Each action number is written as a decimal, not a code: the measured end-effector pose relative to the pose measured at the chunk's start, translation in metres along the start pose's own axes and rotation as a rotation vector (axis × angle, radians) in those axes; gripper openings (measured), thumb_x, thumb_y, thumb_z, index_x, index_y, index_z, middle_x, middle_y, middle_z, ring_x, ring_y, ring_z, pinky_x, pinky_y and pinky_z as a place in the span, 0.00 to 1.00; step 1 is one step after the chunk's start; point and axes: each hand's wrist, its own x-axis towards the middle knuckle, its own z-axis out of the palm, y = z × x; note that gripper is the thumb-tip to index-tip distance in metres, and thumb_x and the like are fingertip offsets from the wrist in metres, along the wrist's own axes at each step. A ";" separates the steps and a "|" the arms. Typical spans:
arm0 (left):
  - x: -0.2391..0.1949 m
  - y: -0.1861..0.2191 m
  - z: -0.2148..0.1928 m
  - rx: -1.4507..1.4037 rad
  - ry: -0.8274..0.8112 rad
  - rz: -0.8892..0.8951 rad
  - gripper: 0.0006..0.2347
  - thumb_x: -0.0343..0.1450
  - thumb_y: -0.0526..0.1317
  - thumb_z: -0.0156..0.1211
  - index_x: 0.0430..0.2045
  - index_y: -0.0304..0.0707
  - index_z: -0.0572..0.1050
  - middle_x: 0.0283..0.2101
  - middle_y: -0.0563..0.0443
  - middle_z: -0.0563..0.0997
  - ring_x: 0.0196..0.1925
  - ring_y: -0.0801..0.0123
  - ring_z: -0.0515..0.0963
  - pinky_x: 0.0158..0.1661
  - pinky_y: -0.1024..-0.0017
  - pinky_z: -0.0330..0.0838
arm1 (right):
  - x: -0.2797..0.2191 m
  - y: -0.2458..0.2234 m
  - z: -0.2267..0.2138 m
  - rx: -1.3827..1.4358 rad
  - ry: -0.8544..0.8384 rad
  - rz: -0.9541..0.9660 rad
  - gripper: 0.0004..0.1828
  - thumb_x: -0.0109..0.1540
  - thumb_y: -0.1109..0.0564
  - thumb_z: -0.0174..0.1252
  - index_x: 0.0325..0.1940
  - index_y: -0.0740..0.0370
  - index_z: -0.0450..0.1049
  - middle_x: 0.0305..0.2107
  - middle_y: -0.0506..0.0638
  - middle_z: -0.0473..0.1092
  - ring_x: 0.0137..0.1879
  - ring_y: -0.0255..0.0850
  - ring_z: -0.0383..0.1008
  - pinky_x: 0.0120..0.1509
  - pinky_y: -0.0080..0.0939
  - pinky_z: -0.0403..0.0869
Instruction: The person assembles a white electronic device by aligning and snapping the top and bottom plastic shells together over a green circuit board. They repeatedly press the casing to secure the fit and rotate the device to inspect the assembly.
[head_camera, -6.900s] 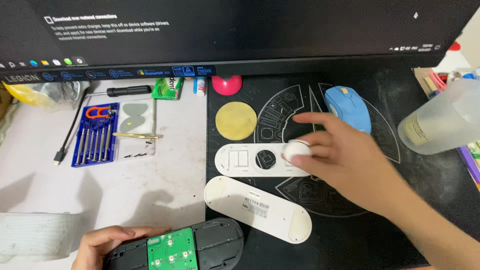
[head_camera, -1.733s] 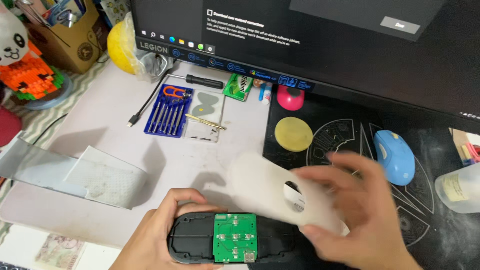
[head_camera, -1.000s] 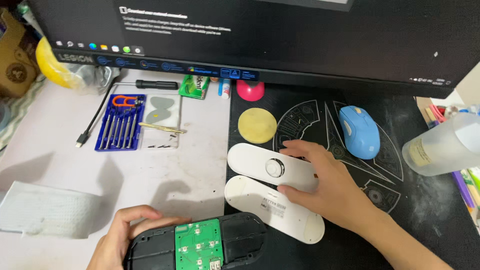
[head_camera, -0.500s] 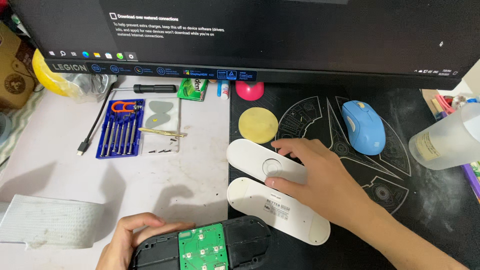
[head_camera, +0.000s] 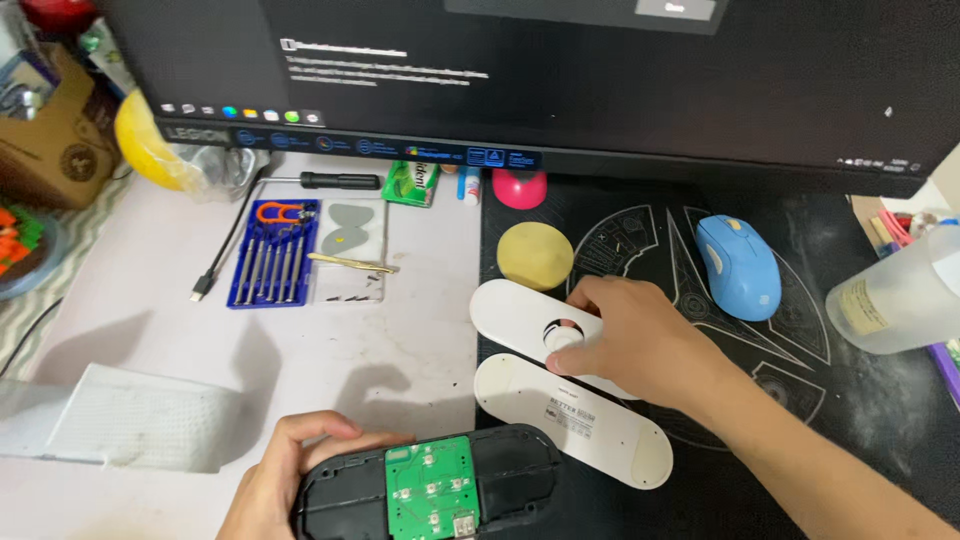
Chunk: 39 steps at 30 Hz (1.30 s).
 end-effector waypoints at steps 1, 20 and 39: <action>0.000 0.004 0.001 -0.074 -0.035 0.028 0.40 0.54 0.60 0.92 0.55 0.52 0.72 0.64 0.56 1.04 0.67 0.74 0.99 0.65 0.71 0.80 | -0.005 -0.003 0.000 0.026 0.020 0.006 0.22 0.56 0.44 0.75 0.52 0.48 0.83 0.51 0.43 0.80 0.54 0.40 0.75 0.53 0.46 0.70; -0.015 0.067 0.006 -0.022 0.022 0.199 0.38 0.58 0.44 0.88 0.60 0.48 0.68 0.46 0.54 0.90 0.42 0.75 0.86 0.43 0.77 0.77 | -0.064 0.004 0.119 -0.644 0.761 -1.355 0.29 0.73 0.63 0.53 0.81 0.67 0.66 0.53 0.64 0.66 0.53 0.61 0.74 0.52 0.61 0.77; -0.007 0.060 0.000 0.106 -0.037 0.476 0.26 0.60 0.40 0.87 0.51 0.52 0.78 0.53 0.57 0.89 0.50 0.64 0.88 0.49 0.70 0.78 | -0.083 -0.007 0.101 0.072 0.559 -1.171 0.20 0.55 0.46 0.82 0.47 0.54 0.88 0.47 0.44 0.85 0.50 0.38 0.84 0.64 0.37 0.80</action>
